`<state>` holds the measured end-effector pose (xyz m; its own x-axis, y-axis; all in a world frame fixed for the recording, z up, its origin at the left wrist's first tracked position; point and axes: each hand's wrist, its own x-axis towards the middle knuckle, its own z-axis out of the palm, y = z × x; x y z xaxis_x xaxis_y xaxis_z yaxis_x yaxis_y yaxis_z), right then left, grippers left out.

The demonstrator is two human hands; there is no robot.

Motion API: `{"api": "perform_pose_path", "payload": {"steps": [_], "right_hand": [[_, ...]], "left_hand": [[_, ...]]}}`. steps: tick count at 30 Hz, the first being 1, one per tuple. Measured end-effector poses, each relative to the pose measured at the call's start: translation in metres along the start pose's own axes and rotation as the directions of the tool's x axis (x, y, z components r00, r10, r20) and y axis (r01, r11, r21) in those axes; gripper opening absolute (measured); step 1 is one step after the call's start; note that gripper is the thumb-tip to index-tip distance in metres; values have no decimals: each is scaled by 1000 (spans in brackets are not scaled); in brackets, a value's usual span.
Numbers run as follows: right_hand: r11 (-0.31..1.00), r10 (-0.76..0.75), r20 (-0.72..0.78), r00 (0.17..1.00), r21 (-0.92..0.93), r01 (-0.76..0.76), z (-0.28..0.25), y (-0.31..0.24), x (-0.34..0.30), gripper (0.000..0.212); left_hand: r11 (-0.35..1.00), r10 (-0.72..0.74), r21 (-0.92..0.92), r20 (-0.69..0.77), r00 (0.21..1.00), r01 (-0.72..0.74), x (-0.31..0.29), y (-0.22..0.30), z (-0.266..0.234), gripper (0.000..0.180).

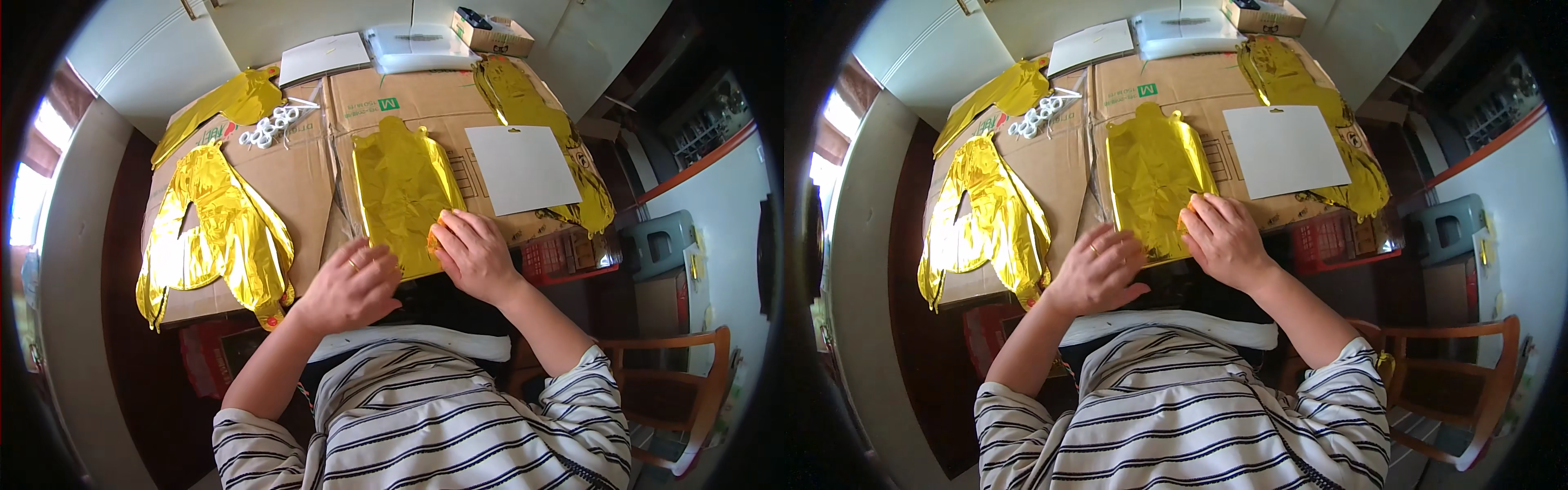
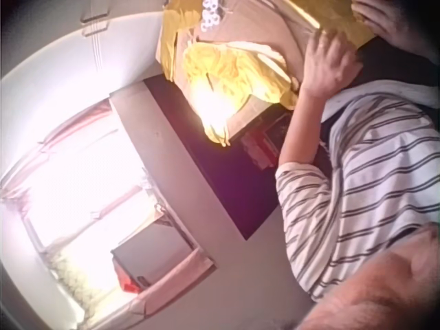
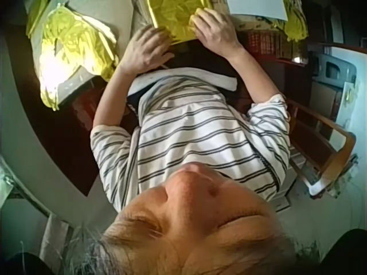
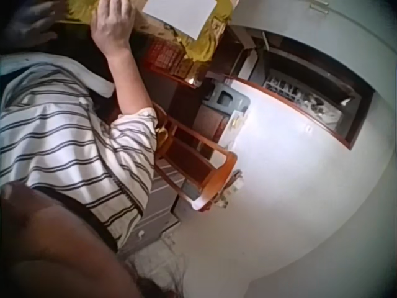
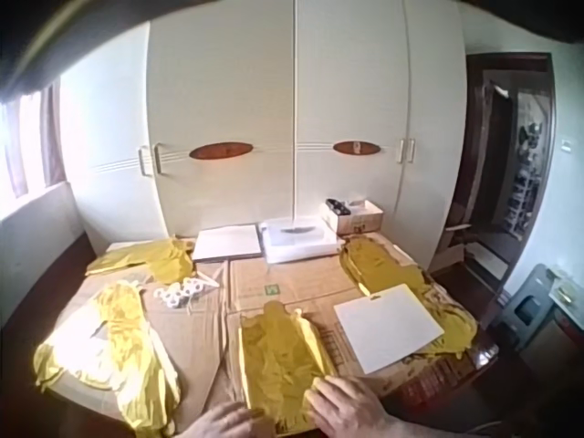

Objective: Folding and organizing gold foil letter balloons on a workbench for packaging.

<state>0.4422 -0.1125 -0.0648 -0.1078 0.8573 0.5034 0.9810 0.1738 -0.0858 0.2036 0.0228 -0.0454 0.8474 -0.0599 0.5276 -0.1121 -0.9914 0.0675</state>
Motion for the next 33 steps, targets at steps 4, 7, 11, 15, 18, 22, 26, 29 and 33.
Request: {"api": "perform_pose_path", "payload": {"steps": [4, 7, 11, 15, 18, 22, 26, 29, 33], "right_hand": [[999, -19, 9, 1000, -30, 19, -2, 0, 1, 36], [997, -52, -16, 998, -54, 52, -2, 1, 2, 38], [996, -73, -30, 997, -59, 72, -1, 3, 2, 38], [996, -68, -31, 997, -61, 66, -2, 2, 2, 37], [997, -59, -36, 998, -56, 57, 0, 2, 1, 37], [998, -47, -42, 998, -46, 45, 4, 4, -2, 39], [995, -76, -44, 996, -69, 73, 1, 6, -6, 41], [991, -124, -130, 984, -59, 117, -17, -1, -8, 38], [955, -288, -124, 949, -107, 276, -14, -8, -23, 28]], "left_hand": [[995, 69, 75, 11, 998, -70, -5, -1, 10, 27], [997, 45, 66, -27, 999, -43, -7, 0, 14, 28], [996, 37, 84, -39, 999, -34, -7, 2, 16, 30], [997, 38, 73, -56, 998, -33, -9, 0, 17, 30], [994, 41, 103, -49, 998, -36, -11, 2, 15, 30], [987, 39, 154, -34, 999, -33, -14, 5, 13, 33], [987, 30, 160, -37, 999, -24, -16, 5, 14, 33], [987, 29, 160, -48, 998, -21, -17, 5, 15, 33], [989, 25, 146, -48, 999, -18, -16, 4, 16, 32]]}}
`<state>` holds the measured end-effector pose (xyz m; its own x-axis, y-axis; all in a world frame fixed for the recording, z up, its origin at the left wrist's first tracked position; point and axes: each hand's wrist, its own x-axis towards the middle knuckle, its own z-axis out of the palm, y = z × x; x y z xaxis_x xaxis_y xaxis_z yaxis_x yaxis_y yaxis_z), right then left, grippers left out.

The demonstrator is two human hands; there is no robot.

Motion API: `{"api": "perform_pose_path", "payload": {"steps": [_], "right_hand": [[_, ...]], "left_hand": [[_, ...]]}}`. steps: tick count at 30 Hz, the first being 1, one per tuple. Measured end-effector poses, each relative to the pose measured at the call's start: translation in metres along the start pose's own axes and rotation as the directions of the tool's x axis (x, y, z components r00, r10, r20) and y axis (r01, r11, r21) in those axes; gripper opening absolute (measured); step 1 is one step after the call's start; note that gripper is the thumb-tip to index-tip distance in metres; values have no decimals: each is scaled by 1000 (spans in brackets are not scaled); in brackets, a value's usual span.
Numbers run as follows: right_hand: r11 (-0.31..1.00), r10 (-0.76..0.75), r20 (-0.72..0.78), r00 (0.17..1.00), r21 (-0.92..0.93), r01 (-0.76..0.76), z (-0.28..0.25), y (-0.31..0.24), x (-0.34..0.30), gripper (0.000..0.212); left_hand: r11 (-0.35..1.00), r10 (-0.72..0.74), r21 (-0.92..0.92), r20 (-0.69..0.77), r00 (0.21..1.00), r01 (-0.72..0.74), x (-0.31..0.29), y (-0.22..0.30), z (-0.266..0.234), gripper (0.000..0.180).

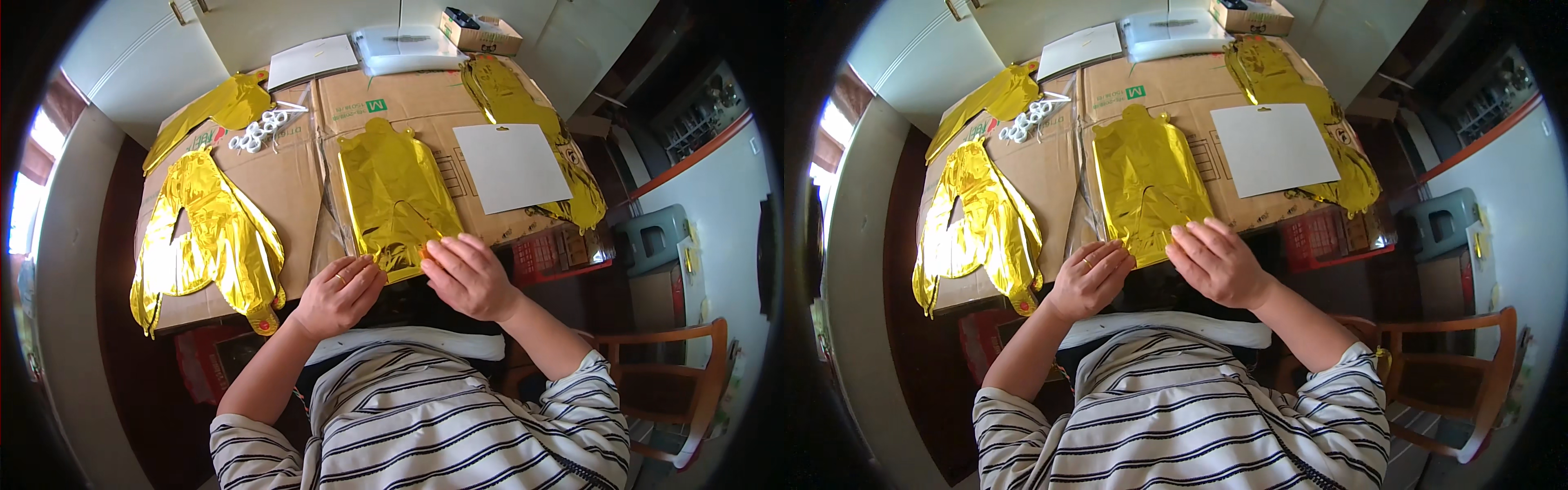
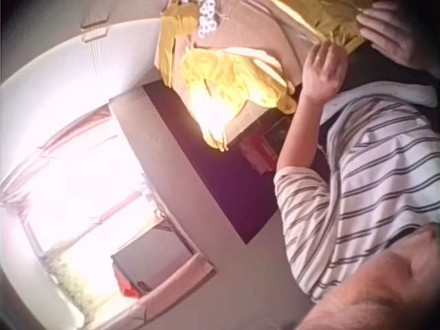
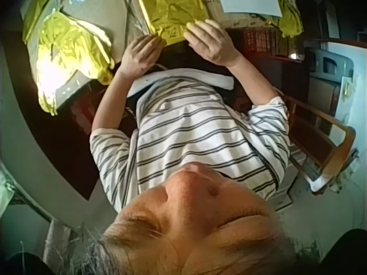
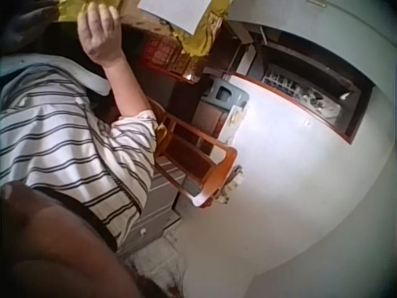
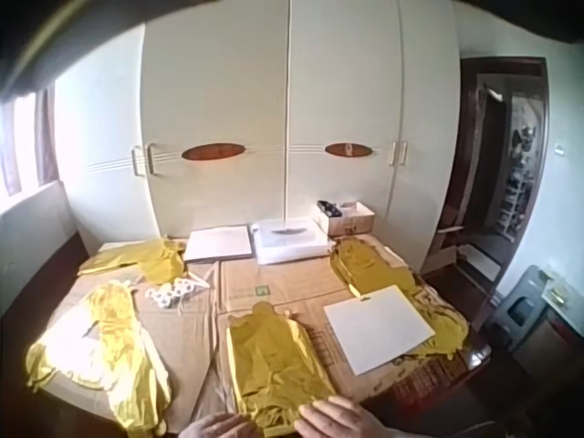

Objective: Folding and organizing gold foil letter balloons on a workbench for packaging.

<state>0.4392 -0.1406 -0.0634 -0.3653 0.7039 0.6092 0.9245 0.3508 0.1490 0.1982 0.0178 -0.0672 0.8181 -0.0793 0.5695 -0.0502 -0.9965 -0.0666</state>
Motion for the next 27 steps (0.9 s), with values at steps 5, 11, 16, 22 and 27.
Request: {"api": "perform_pose_path", "payload": {"steps": [5, 11, 16, 22, 27], "right_hand": [[999, -43, 6, 999, -17, 43, 12, -7, 2, 26], [996, -81, -17, 997, -33, 80, 14, -5, 10, 23], [994, -96, -5, 995, -44, 96, 16, -4, 13, 23], [997, -68, 7, 998, -25, 68, 15, -4, 17, 22], [999, -49, 55, 997, 2, 49, 14, -1, 21, 22]], "left_hand": [[999, -30, -30, -40, 999, 29, 1, 0, 1, 29], [988, -112, -113, -46, 993, 106, 7, 0, -2, 30], [988, -115, -110, -37, 993, 110, 10, 1, -5, 29], [986, -125, -109, -8, 992, 123, 13, -4, -6, 29], [985, -123, -120, 26, 992, 125, 11, -13, -5, 38]]}}
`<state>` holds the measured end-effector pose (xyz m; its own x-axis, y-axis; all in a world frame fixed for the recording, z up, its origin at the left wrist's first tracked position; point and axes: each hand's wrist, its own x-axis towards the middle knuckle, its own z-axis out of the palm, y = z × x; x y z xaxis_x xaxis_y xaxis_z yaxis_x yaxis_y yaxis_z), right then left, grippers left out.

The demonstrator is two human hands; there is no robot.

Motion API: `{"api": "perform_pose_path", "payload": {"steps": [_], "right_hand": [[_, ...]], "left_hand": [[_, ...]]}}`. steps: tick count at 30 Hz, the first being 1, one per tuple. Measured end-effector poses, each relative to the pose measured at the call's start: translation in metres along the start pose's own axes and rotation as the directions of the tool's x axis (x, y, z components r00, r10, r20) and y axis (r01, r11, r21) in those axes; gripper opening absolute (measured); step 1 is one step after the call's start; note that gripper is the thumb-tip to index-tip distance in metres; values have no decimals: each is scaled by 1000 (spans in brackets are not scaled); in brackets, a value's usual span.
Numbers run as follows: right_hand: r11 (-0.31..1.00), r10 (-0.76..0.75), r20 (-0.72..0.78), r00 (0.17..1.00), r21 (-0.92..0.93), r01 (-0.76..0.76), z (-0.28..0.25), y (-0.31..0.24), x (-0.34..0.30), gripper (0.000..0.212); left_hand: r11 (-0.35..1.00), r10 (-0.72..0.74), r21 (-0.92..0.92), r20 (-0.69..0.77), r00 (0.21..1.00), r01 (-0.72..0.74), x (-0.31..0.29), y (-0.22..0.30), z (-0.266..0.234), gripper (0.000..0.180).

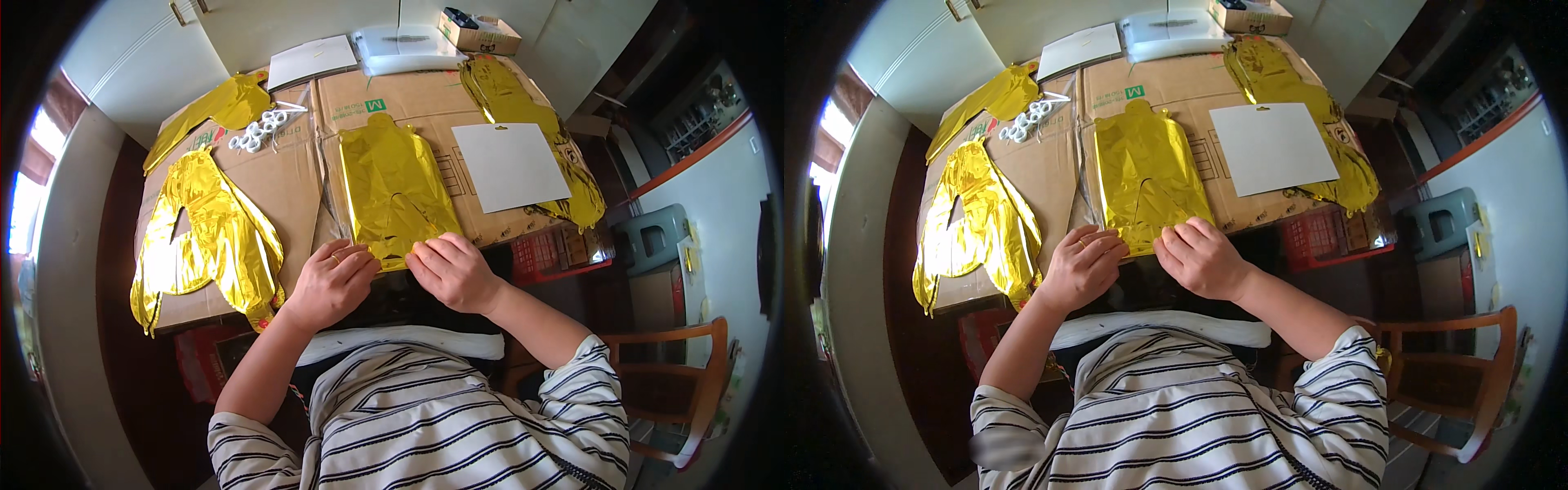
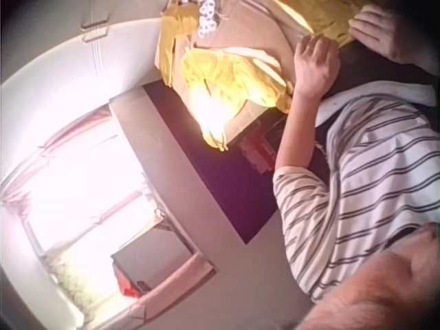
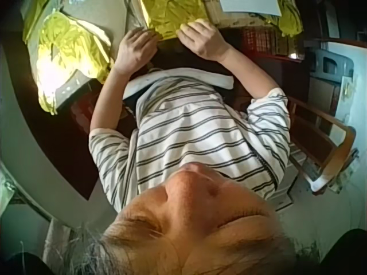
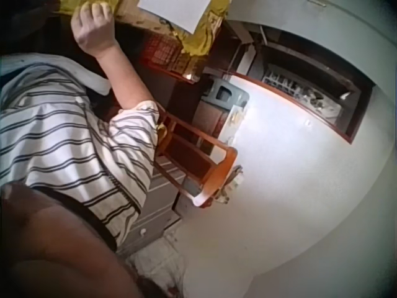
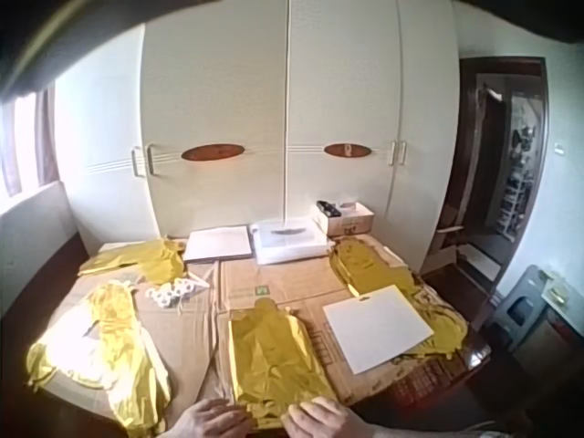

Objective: Folding and organizing gold foil letter balloons on a workbench for packaging.

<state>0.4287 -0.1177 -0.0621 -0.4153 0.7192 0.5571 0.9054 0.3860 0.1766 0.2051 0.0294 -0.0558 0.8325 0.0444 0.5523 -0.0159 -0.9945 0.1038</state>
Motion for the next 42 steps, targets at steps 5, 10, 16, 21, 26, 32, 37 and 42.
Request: {"api": "perform_pose_path", "payload": {"steps": [5, 10, 16, 21, 26, 32, 37, 42], "right_hand": [[996, 40, -18, 999, 77, -39, 4, 2, -3, 30], [998, 50, 73, 996, 33, -52, 1, -5, -7, 35], [994, 108, 76, 991, -27, -106, 3, -19, -12, 40], [984, 180, 54, 982, -2, -180, 9, -27, -21, 42], [970, 240, 49, 969, 21, -241, 14, -31, -30, 44], [961, 274, 61, 960, 26, -276, 17, -32, -35, 47], [955, 292, 58, 955, 37, -294, 20, -33, -39, 48], [956, 288, 42, 957, 46, -290, 21, -32, -41, 49]], "left_hand": [[1000, -18, -18, 11, 1000, 18, 3, 1, -3, 36], [1000, -1, 2, 76, 997, 1, 3, 6, -8, 46], [997, 20, 76, 151, 988, -32, -4, 8, -4, 59], [997, 1, 78, 183, 983, -15, -9, 9, -3, 62], [998, -20, 66, 181, 983, 8, -15, 12, 0, 65], [995, 3, 98, 178, 984, -21, -18, 10, 0, 66], [995, -3, 96, 197, 980, -16, -19, 10, -1, 63], [997, -21, 74, 221, 975, 4, -16, 11, -5, 61]]}}
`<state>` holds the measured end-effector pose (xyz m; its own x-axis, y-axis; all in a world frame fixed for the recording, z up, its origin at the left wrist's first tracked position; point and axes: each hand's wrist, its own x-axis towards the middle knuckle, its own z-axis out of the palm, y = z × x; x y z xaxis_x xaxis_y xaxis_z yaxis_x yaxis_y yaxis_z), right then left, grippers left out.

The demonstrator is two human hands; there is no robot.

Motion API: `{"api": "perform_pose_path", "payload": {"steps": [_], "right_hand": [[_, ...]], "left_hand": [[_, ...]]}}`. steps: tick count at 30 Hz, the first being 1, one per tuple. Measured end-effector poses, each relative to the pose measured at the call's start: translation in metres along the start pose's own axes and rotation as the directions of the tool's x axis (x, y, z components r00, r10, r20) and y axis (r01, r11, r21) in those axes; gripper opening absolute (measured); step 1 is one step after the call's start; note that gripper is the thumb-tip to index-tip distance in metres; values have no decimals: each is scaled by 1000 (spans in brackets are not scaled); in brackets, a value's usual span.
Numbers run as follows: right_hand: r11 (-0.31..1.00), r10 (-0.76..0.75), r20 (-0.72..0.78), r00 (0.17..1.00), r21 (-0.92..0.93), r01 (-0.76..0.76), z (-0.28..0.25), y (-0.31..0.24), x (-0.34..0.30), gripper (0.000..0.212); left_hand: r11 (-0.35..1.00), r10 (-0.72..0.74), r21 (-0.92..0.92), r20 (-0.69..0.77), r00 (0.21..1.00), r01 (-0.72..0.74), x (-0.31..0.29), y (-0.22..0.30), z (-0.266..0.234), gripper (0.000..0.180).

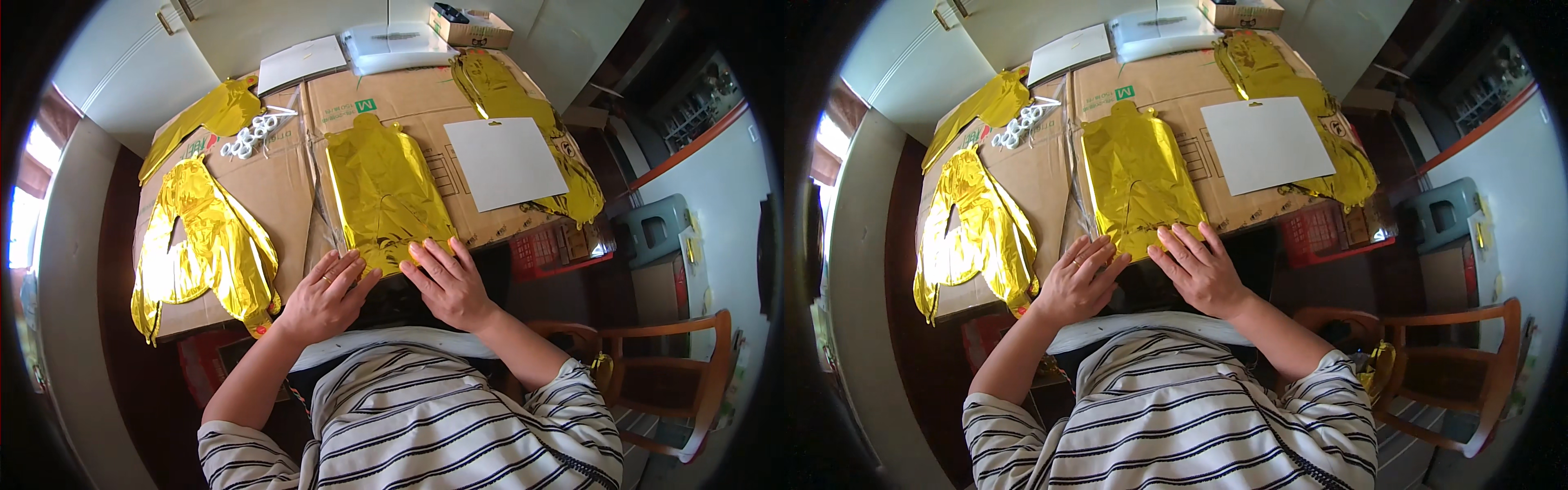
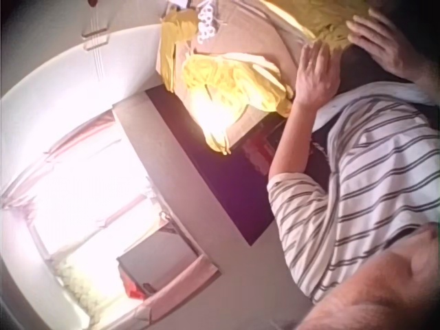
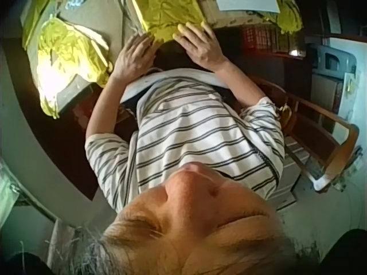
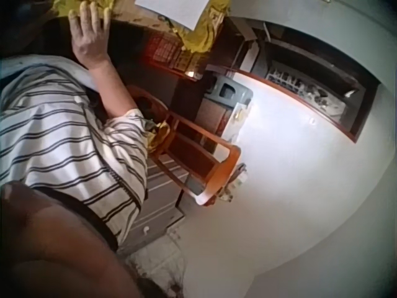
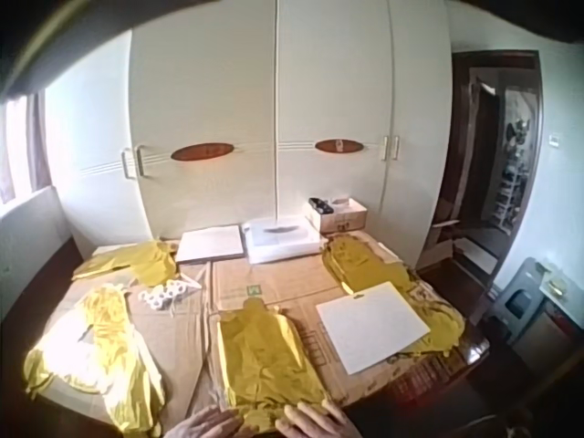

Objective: Folding and organizing gold foil letter balloons on a workbench for packaging.

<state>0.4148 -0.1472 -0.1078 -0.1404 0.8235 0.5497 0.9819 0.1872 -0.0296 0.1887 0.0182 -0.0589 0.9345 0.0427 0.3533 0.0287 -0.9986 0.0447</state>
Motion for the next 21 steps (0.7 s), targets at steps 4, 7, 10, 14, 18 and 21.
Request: {"api": "perform_pose_path", "payload": {"steps": [4, 7, 10, 14, 18, 21], "right_hand": [[1000, 7, -4, 1000, 29, -7, 1, 1, 1, 50], [999, 20, -12, 1000, 29, -20, 0, -1, 2, 47], [997, 27, -7, 1000, 66, -27, -4, -2, 6, 47], [996, 39, -10, 999, 87, -38, -2, 1, 6, 36], [998, 30, -65, 997, 62, -26, -5, -2, 10, 38], [996, 46, -57, 997, 84, -41, -3, -2, 9, 40]], "left_hand": [[989, -63, -138, -31, 997, 59, 12, 3, -14, 55], [978, -103, -190, -85, 991, 85, 37, 3, -27, 48], [950, -36, -311, -128, 991, -6, 72, 0, -17, 39], [882, 165, -440, -46, 985, -168, 108, -13, 16, 40], [854, 256, -476, 30, 966, -212, 131, -35, 26, 41], [846, 265, -490, 39, 963, -213, 138, -49, 30, 39]]}}
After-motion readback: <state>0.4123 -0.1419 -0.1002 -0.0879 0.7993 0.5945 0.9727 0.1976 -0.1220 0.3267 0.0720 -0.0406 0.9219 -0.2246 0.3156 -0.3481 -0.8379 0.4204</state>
